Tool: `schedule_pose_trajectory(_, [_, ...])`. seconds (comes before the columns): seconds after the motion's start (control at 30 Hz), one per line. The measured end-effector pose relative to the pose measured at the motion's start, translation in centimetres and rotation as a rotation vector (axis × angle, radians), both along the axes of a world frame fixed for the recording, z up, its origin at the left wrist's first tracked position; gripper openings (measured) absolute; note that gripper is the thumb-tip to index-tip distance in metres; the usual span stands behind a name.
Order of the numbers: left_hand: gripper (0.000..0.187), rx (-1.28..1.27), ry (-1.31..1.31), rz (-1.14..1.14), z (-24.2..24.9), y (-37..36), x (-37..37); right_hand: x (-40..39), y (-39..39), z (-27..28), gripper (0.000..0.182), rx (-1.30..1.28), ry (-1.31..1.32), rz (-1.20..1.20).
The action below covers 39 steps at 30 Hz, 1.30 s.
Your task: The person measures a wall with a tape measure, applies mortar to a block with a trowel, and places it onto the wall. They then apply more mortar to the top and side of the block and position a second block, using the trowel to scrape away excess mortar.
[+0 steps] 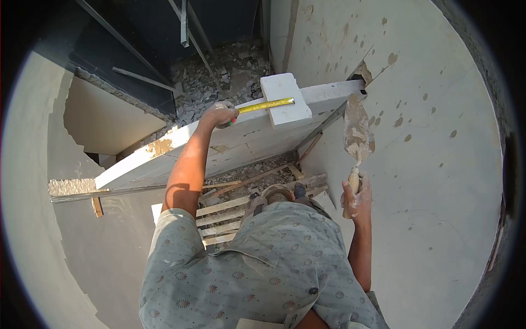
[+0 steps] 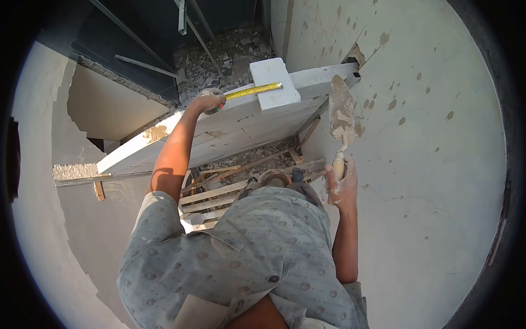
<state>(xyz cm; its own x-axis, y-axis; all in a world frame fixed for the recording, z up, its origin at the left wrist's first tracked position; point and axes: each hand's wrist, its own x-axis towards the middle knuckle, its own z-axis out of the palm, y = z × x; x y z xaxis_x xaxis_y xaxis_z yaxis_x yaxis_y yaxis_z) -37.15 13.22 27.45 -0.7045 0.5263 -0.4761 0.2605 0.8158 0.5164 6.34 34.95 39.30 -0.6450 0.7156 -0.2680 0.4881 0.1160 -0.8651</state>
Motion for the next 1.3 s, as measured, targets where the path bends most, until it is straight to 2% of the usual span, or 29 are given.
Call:
schedule_pose_trajectory(0.03, [0.026,-0.002,-0.004,-0.01,-0.3,0.0,-0.2,-0.2,0.1,-0.6,0.047,-0.02,-0.017,0.009])
schedule_pose_trajectory(0.13, [0.028,-0.023,-0.016,-0.044,-1.1,0.0,-1.1,-1.6,0.8,-2.9,0.055,0.234,0.056,0.225])
schedule_pose_trajectory(0.23, [0.03,-0.062,-0.022,-0.095,-0.4,-0.1,-1.2,-4.7,0.3,-2.7,0.06,0.043,-0.154,0.232])
schedule_pose_trajectory(0.27, [0.031,-0.076,-0.022,-0.111,-0.1,-0.1,-1.2,-5.1,0.7,-4.2,0.059,0.277,-0.129,0.314])
schedule_pose_trajectory(0.37, [0.031,-0.108,-0.01,-0.134,0.5,0.1,-0.6,-7.2,0.7,-5.6,0.06,0.275,-0.117,0.368])
schedule_pose_trajectory(0.47, [0.031,-0.121,-0.008,-0.131,0.5,0.3,-0.2,-9.3,0.2,-5.5,0.059,0.276,-0.192,0.357])
schedule_pose_trajectory(0.87, [0.033,-0.135,-0.044,-0.092,1.9,0.6,0.8,-11.2,-1.3,-4.5,0.059,0.313,-0.124,0.384])
schedule_pose_trajectory(1.3, [0.03,-0.049,-0.072,-0.077,-1.0,-0.2,-0.5,-13.2,-3.1,-4.9,0.06,0.359,-0.238,0.386])
